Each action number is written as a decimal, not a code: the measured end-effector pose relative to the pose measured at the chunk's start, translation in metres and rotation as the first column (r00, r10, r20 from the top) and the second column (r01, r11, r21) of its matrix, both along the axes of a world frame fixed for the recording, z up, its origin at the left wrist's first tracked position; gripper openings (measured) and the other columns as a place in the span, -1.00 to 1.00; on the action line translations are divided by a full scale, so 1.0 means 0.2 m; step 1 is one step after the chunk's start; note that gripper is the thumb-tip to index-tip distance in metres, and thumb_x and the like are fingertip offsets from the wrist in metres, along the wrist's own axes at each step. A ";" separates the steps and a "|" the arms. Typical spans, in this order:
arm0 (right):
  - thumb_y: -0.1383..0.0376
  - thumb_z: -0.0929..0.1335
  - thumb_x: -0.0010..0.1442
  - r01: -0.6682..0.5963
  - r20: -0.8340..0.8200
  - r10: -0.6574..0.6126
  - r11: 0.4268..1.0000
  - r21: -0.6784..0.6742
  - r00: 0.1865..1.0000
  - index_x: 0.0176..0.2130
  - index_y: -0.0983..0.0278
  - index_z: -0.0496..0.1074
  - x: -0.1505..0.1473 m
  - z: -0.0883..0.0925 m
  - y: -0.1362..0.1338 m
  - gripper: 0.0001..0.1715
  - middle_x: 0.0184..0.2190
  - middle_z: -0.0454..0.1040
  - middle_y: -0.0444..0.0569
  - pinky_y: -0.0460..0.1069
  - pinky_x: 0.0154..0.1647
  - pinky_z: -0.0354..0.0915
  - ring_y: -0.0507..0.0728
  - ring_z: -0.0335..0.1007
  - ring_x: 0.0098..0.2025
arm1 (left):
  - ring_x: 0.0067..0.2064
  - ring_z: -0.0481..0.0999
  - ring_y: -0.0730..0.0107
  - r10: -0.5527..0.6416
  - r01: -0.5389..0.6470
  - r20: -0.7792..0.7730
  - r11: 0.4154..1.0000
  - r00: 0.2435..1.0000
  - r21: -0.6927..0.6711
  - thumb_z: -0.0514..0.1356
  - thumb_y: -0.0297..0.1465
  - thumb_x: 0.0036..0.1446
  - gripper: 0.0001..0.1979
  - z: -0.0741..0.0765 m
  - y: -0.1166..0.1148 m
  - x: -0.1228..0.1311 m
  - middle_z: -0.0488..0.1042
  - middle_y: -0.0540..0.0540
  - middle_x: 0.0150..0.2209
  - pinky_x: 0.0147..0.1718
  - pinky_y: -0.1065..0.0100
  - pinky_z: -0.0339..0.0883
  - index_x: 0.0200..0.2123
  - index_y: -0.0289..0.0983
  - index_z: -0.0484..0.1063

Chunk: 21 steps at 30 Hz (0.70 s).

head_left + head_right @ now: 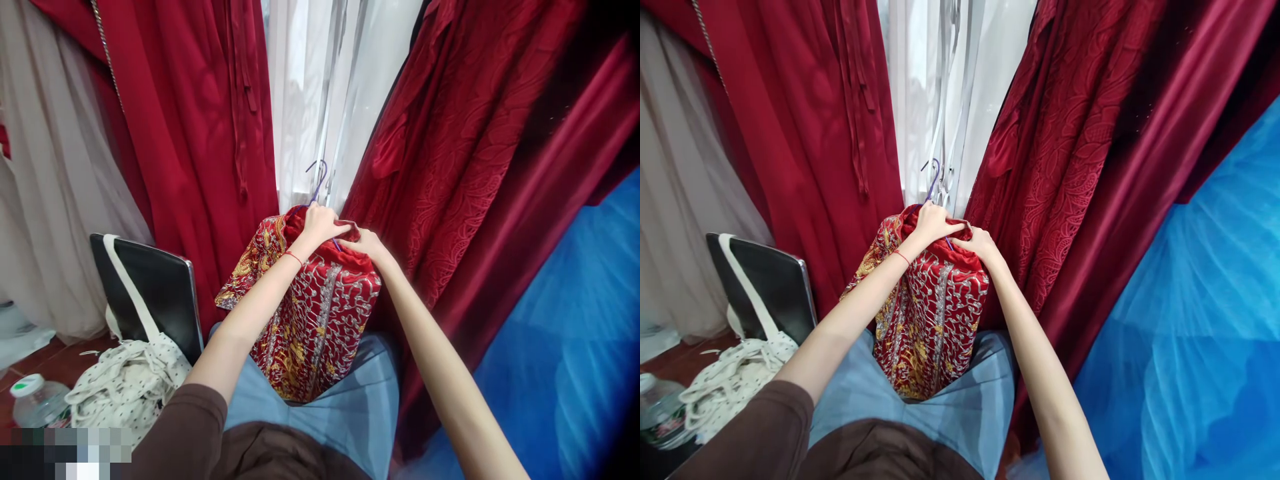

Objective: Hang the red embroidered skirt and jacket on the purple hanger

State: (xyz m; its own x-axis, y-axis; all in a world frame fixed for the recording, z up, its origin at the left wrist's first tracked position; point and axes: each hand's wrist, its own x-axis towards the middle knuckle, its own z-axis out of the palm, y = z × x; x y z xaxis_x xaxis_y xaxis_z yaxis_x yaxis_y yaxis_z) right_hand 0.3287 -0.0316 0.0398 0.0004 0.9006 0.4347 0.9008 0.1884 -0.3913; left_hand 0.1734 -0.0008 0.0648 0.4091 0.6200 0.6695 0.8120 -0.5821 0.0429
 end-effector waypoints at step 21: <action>0.38 0.22 0.22 0.252 -0.173 -0.184 0.742 0.621 0.968 -0.17 0.26 0.48 -0.18 -0.52 -0.58 -0.72 -0.29 0.45 0.05 0.03 -0.21 0.26 0.18 0.34 -0.25 | 0.09 0.41 0.00 -0.113 0.172 -0.275 0.964 0.955 0.201 0.17 -0.25 0.28 -0.61 -0.10 0.17 -0.08 0.47 -0.37 0.06 0.11 0.12 0.17 0.03 -0.44 0.45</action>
State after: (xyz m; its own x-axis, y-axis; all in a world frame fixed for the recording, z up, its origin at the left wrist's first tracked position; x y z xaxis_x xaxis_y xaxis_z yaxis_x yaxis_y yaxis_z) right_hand 0.2931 -0.1485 -0.0634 0.2335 0.3882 0.8915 0.9137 0.2260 -0.3377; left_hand 0.1577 0.0322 0.0449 0.6596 0.3914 0.6417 0.6854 -0.6636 -0.2998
